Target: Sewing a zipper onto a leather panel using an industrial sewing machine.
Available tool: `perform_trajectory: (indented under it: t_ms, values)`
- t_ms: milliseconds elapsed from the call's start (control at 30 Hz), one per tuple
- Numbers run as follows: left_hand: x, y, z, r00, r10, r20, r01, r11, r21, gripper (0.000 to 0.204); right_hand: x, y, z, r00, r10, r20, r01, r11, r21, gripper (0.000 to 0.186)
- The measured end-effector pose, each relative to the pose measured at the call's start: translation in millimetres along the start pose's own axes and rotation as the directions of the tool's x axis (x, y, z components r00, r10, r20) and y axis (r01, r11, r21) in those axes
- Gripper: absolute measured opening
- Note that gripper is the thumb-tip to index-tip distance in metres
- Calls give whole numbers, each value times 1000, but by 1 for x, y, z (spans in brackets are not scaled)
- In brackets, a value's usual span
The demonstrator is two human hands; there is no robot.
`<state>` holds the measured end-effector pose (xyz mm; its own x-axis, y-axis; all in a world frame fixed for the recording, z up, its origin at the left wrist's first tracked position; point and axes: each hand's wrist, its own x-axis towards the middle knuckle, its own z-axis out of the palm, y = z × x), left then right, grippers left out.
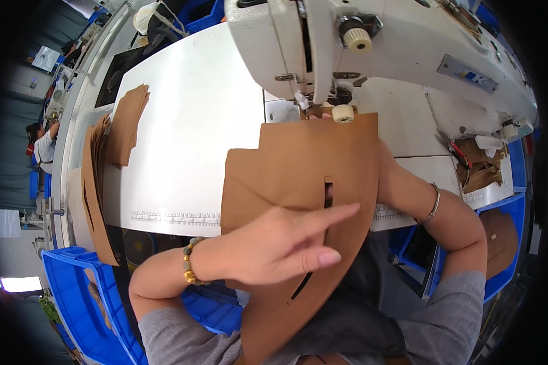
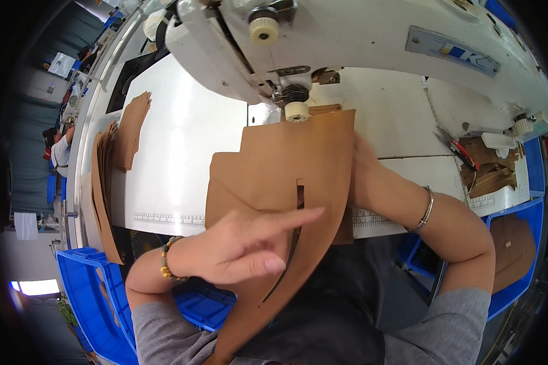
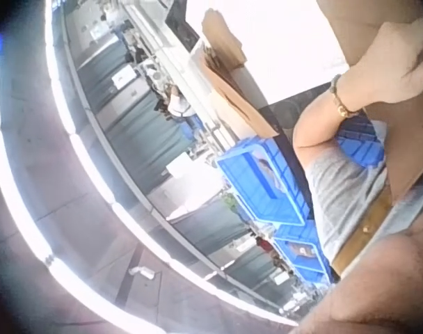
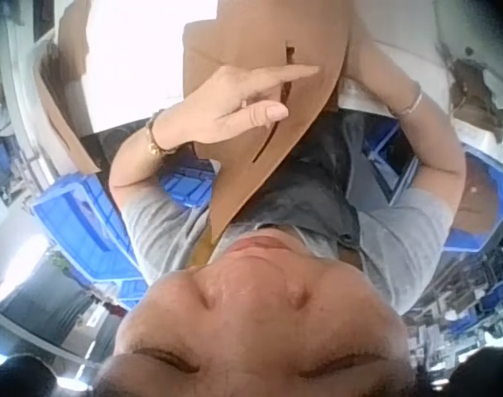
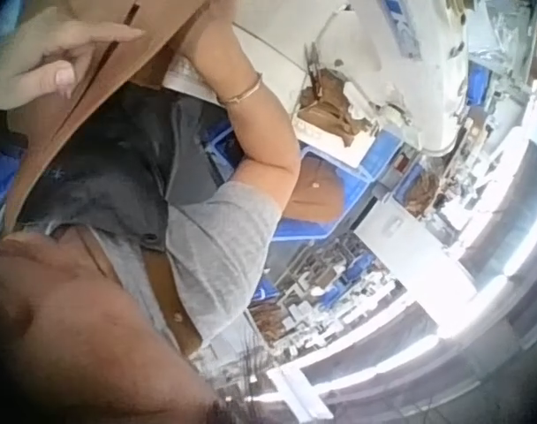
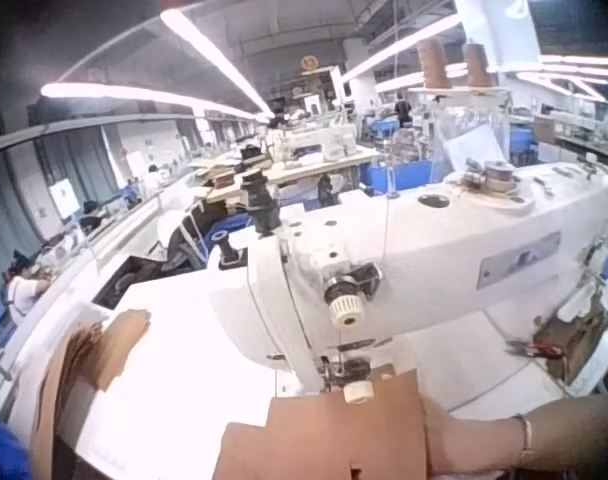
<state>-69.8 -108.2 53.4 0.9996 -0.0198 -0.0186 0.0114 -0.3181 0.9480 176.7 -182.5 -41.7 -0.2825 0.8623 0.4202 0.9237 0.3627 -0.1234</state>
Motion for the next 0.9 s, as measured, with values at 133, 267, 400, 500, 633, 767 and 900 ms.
perform_trajectory:
  t_ms: [133, 267, 400, 500, 633, 767, 900]
  values:
    - [16, -48, -22, 931, 359, -69, -69, 359, 931, 66, -3, 2, 3, 994, 51, 96, -47, 998, -36, 54]
    - [18, -66, -14, 944, 27, -328, 243, 617, 748, 66, -1, 2, -4, 991, 42, 123, -47, 998, 33, 69]
    - [20, -65, -19, 930, 53, -364, 279, 544, 792, 65, 1, 1, -10, 998, 39, 47, -47, 981, 188, 68]
    - [23, -64, -30, 925, -37, -379, 321, 613, 722, 63, 2, 1, -13, 998, 34, 54, -45, 976, 213, 68]
    - [30, -69, -25, 900, 49, -433, 301, 648, 700, 60, 4, 0, -15, 994, 60, 96, -82, 968, 239, 70]
    - [26, -72, -20, 926, 88, -367, 259, 558, 789, 64, 3, 0, -16, 983, 25, 184, -46, 992, 116, 74]
    - [24, -73, -27, 931, 79, -355, 244, 589, 770, 68, 4, -1, -15, 991, 29, 128, -50, 986, 161, 79]
